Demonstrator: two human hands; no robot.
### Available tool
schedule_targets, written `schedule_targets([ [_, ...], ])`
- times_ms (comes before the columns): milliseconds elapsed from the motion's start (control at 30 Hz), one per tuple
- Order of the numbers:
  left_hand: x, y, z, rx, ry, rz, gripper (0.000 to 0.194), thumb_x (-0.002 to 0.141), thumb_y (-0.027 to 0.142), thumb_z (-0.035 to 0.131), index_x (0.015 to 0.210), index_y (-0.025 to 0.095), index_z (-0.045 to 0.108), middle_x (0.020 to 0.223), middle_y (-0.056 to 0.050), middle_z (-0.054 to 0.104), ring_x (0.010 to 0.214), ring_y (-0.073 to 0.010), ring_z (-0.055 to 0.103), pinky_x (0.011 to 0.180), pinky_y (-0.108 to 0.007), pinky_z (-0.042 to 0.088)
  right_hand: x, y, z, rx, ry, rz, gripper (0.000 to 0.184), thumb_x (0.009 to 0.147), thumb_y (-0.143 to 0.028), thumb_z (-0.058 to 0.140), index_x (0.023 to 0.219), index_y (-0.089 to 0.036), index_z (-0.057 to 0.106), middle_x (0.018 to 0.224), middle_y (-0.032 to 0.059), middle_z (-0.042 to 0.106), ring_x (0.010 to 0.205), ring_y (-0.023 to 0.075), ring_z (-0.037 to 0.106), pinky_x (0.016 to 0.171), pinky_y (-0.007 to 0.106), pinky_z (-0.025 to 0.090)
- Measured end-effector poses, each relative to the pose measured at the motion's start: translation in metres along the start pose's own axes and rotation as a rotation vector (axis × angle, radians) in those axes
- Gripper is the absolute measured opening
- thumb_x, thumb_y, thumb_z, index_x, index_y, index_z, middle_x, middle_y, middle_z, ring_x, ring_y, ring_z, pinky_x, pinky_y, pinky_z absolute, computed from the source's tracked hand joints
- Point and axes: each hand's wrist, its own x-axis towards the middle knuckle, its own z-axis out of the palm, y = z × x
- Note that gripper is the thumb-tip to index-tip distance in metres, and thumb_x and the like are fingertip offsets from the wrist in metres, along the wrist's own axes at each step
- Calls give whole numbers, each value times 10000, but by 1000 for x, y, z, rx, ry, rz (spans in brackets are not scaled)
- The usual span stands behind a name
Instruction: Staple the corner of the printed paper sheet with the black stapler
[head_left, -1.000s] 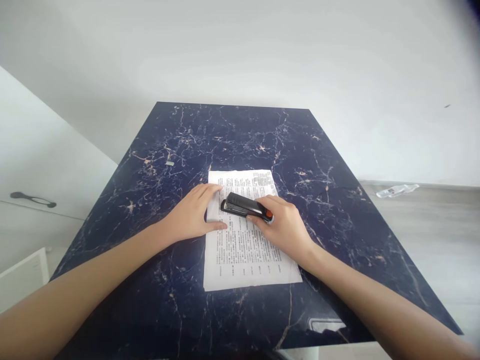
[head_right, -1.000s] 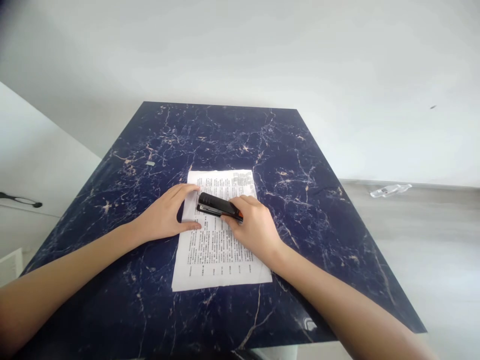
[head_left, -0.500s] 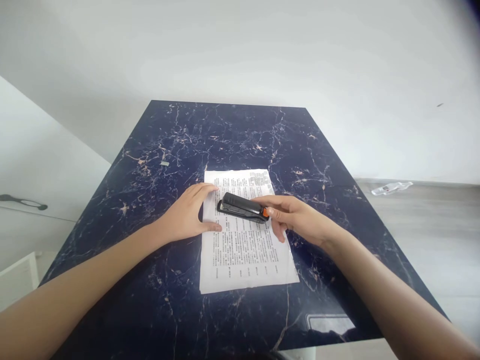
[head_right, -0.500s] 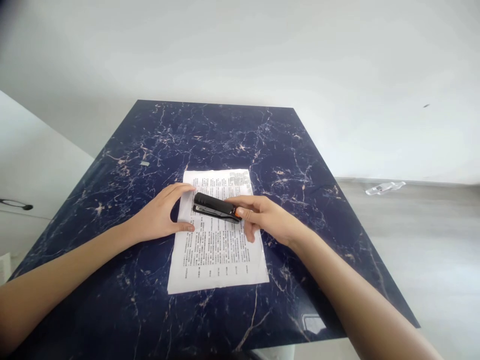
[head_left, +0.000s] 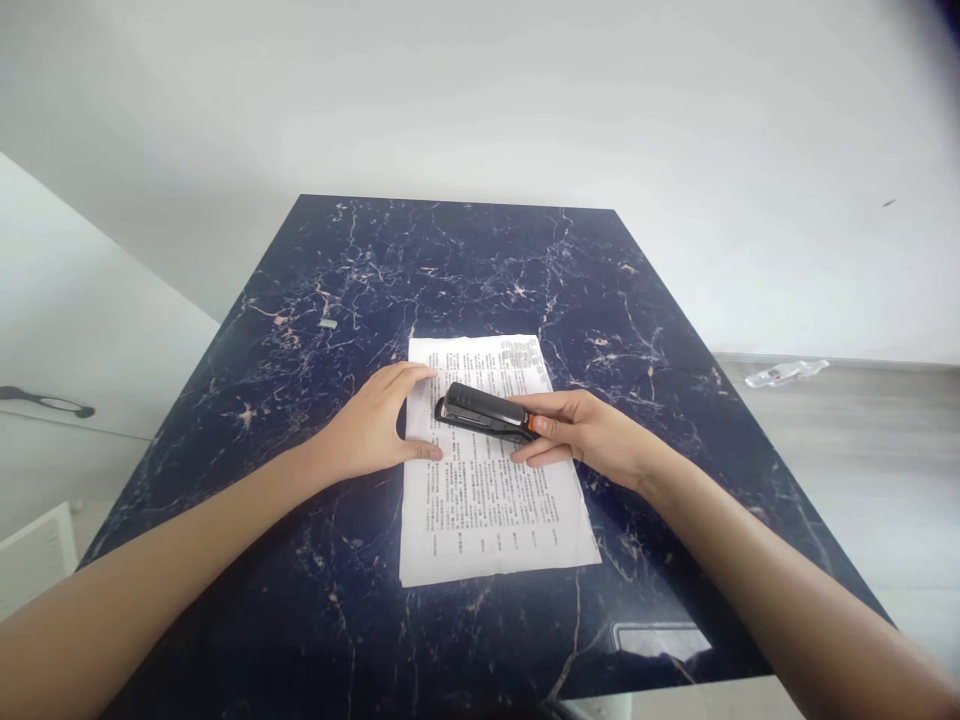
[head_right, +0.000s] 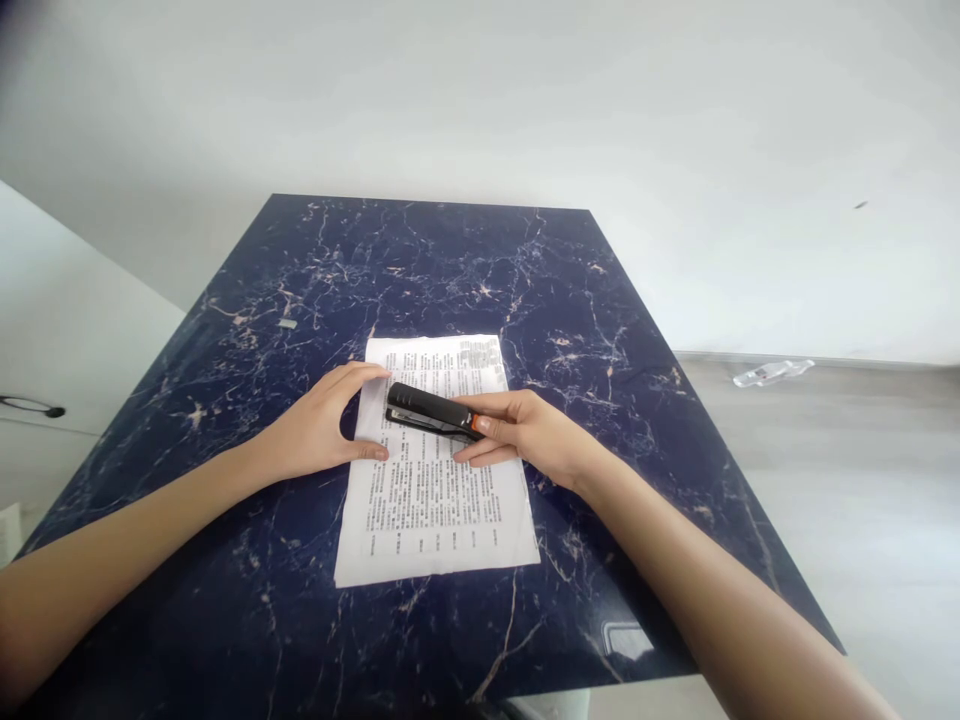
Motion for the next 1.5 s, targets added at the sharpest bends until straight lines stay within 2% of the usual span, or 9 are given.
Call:
schedule_targets([
  [600, 1, 2, -2, 9, -8, -4, 887, 728, 587, 893, 1459, 294, 484, 1506, -147, 542, 1390, -418, 512, 1091, -648, 484, -4, -6, 3, -55, 7, -45, 433, 977, -391, 693, 1406, -334, 684, 1242, 66, 763, 1000, 246, 780, 950, 498, 655],
  [733, 1, 1, -1, 1, -4, 1, 877, 729, 580, 894, 1454, 295, 491, 1501, -144, 546, 1391, -419, 511, 1095, -645, 481, -6, -8, 11, -277, 86, -111, 549, 929, -473, 733, 1442, -295, 655, 1099, 72, 786, 696, 187, 735, 683, 398, 654],
  [800, 2, 1, 0, -4, -10, -7, 883, 728, 583, 894, 1456, 287, 492, 1512, -150, 538, 1402, -426, 500, 1105, -650, 471, -4, -6, 18, -510, 233, -222, 537, 861, -463, 806, 1359, -285, 710, 1001, 50, 783, 616, 161, 660, 601, 360, 589],
  [967, 1, 2, -2, -77, 22, -15, 945, 699, 603, 911, 1485, 293, 488, 1533, -151, 521, 1416, -436, 487, 1126, -649, 452, 8, 7, 32, -906, 498, -627, 256, 850, -309, 828, 1087, -239, 764, 906, 29, 735, 818, 204, 615, 713, 371, 528],
  [1067, 0, 6, -7, -249, 216, 29, 735, 880, 560, 783, 1499, 281, 501, 1537, -142, 524, 1447, -383, 474, 1210, -612, 384, 11, 12, 36, -973, 571, -809, 132, 901, -222, 770, 1028, -228, 733, 818, 16, 684, 784, 191, 572, 688, 360, 514],
  [1167, 1, 12, -8, -685, 396, 9, 461, 1068, 503, 513, 1458, 264, 558, 1544, -114, 545, 1485, -325, 460, 1266, -566, 342, 5, 13, 38, -1101, 675, -1064, 251, 896, -102, 740, 1116, -221, 717, 827, 18, 682, 766, 183, 565, 684, 362, 527],
  [1267, 3, 18, -5, -1203, 204, -161, 528, 1106, 553, 343, 1376, 204, 634, 1492, -155, 602, 1430, -350, 539, 1218, -573, 431, -4, 12, 38, -1320, 784, -1343, 457, 812, 15, 773, 1215, -193, 721, 955, 43, 743, 800, 188, 596, 704, 371, 553],
  [1367, 4, 20, -2, -1443, -85, -267, 527, 1104, 522, 398, 1372, 148, 655, 1454, -200, 627, 1403, -374, 568, 1194, -563, 471, -11, 9, 39, -1569, 755, -1484, 442, 777, 43, 809, 1175, -144, 766, 1021, 73, 761, 809, 190, 587, 677, 366, 550],
  [1500, 1, 16, 0, -1525, -88, -274, 365, 1072, 319, 567, 1390, 165, 659, 1500, -169, 605, 1439, -338, 541, 1217, -494, 467, -10, 6, 42, -1736, 624, -1530, 327, 811, 15, 809, 1096, -147, 803, 1011, 68, 750, 820, 180, 565, 647, 342, 536],
])
